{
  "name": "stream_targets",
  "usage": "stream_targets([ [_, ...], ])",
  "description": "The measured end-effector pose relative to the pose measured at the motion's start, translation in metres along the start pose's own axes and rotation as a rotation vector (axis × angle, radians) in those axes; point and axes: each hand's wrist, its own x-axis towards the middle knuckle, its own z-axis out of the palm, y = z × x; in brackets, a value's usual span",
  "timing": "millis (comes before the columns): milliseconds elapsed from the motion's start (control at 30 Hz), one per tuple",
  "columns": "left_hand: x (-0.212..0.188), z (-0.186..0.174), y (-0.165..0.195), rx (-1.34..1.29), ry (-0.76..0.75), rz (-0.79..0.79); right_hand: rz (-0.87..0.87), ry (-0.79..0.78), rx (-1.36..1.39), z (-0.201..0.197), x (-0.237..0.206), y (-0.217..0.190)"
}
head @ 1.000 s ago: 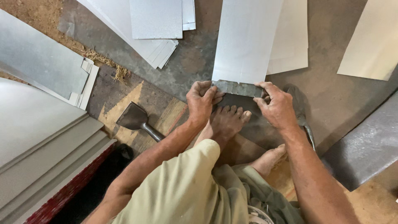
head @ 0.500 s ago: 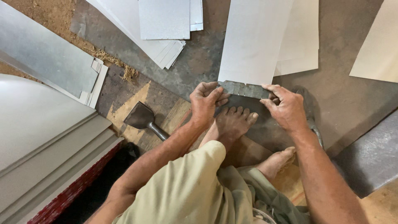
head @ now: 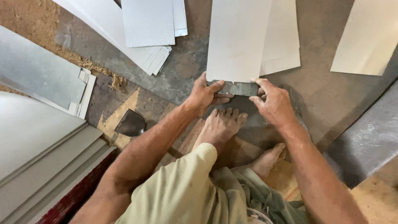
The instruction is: The person uses tin snips to cut a stack of white metal sheets on the floor. They repeatedly align a metal guide, cut along the edge, and set the trimmed pieces aside.
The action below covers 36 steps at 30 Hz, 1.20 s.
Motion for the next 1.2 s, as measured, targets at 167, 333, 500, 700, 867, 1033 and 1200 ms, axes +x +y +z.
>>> stream_targets([
  [167,0.022,0.004,0.015,-0.128,-0.074,0.145,0.361,-0.006,-0.364,-0.035,-0.064,0.041],
  [333,0.056,0.016,0.048,-0.170,-0.040,0.166,0.741,-0.297,-0.616,-0.037,-0.149,0.092],
  [500,0.073,0.037,0.054,-0.219,-0.026,0.172,0.803,-0.326,-0.535,-0.030,-0.165,0.127],
  [700,0.078,0.043,0.044,-0.198,-0.007,0.172,0.837,-0.295,-0.130,-0.043,-0.179,0.122],
  [867,0.074,0.050,0.028,-0.221,0.017,0.166,0.621,-0.251,0.518,-0.047,-0.175,0.096],
  [1033,0.066,0.056,0.004,-0.243,0.030,0.162,0.531,-0.290,0.949,-0.035,-0.140,0.080],
  [1200,0.057,0.060,-0.020,-0.264,0.013,0.175,0.604,-0.263,0.904,-0.035,-0.131,0.070],
])
